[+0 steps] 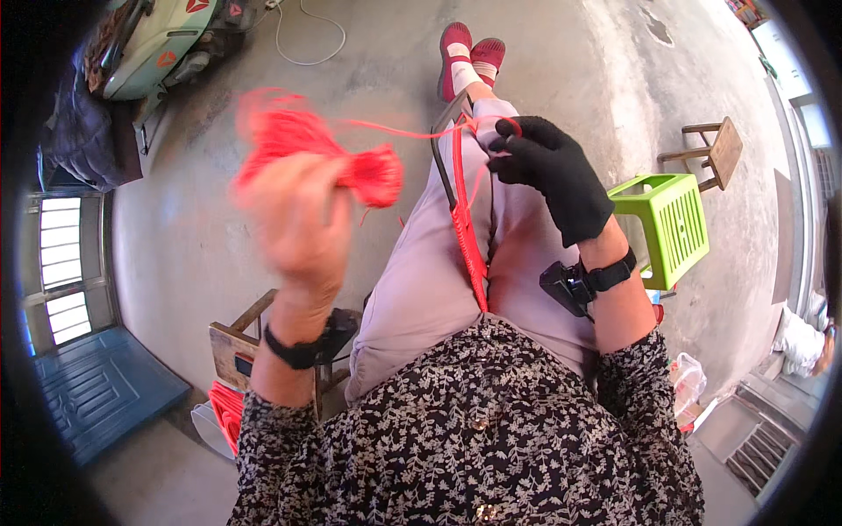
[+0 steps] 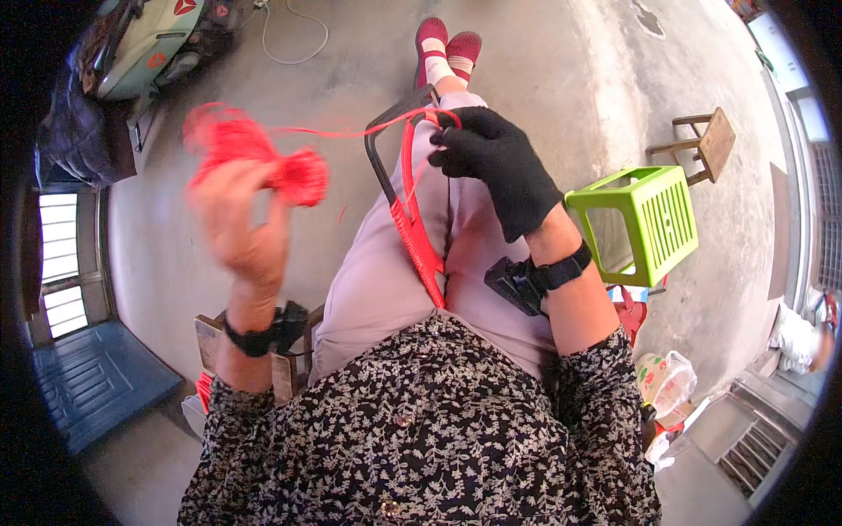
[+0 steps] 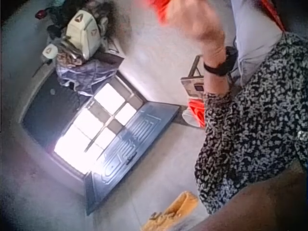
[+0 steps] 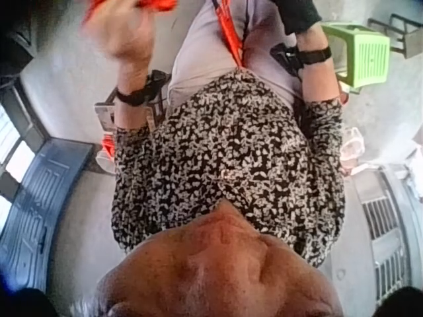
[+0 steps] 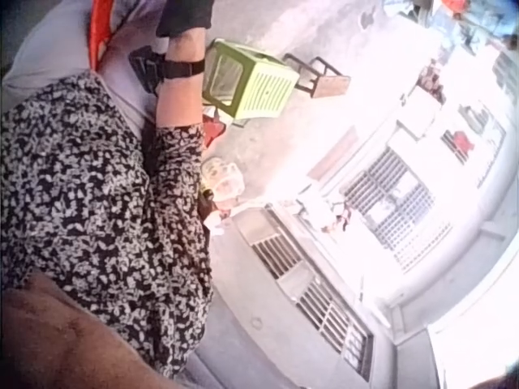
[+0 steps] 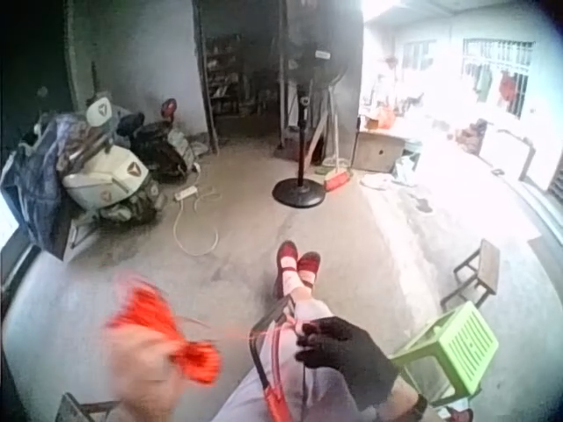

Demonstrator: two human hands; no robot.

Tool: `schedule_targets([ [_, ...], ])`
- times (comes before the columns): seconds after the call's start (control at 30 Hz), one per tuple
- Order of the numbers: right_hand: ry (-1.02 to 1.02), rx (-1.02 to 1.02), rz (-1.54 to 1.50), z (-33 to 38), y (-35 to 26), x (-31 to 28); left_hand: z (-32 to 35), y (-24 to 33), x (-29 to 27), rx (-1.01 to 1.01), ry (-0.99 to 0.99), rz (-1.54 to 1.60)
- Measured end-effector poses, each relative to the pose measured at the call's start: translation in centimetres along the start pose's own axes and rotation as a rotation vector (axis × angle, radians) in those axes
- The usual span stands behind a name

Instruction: The person is wrapping a red plastic cord around the perimeter of a circular red and black frame, likely as part of furniture or object manufacturing.

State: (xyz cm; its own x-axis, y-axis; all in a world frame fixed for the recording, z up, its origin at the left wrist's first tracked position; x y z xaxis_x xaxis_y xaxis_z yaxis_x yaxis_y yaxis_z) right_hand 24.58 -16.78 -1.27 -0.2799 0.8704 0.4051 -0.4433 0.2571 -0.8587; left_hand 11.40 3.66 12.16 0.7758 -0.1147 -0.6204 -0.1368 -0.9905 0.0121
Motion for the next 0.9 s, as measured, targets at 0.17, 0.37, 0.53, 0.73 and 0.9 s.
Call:
schedule_targets([
  [0.17,0.136,-0.37,0.483,1.3,-2.1,-0.4,3.6,1.5,8.3,-0.229,-0.329,0.19],
  [0.37,-0.065,-0.19,0.513,1.5,1.7,2.7,5.6,2.9,13.1,-0.78,-0.6,0.97],
  [0.53,-0.122,-0.402,-0.288,1.8,-2.4,0.7,4.6,-0.1,9.3,-0.894,-0.429,1.005],
  [0.73,-0.263,-0.071,-0.775,9.9,-1.5,2.2,4.9,8.4,8.4,-1.193,-0.672,2.323],
  [0.9,-0.507,0.035,-0.653,9.1,-0.4,4.4,9.2,6.4,7.6,-1.373,-0.608,2.44],
])
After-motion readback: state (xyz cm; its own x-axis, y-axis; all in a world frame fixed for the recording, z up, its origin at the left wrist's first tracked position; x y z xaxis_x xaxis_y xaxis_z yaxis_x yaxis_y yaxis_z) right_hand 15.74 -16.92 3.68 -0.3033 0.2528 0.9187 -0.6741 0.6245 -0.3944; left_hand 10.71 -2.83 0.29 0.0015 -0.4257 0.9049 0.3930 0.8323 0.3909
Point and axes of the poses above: each hand's wrist, its own z-axis away from the middle knuckle, its own x-axis out of the palm, y = z × x, the point moved 10 cm from there along -z, towards the middle knuckle, and after that the axes turned 9 degrees about -z, right-handed, at the moved point
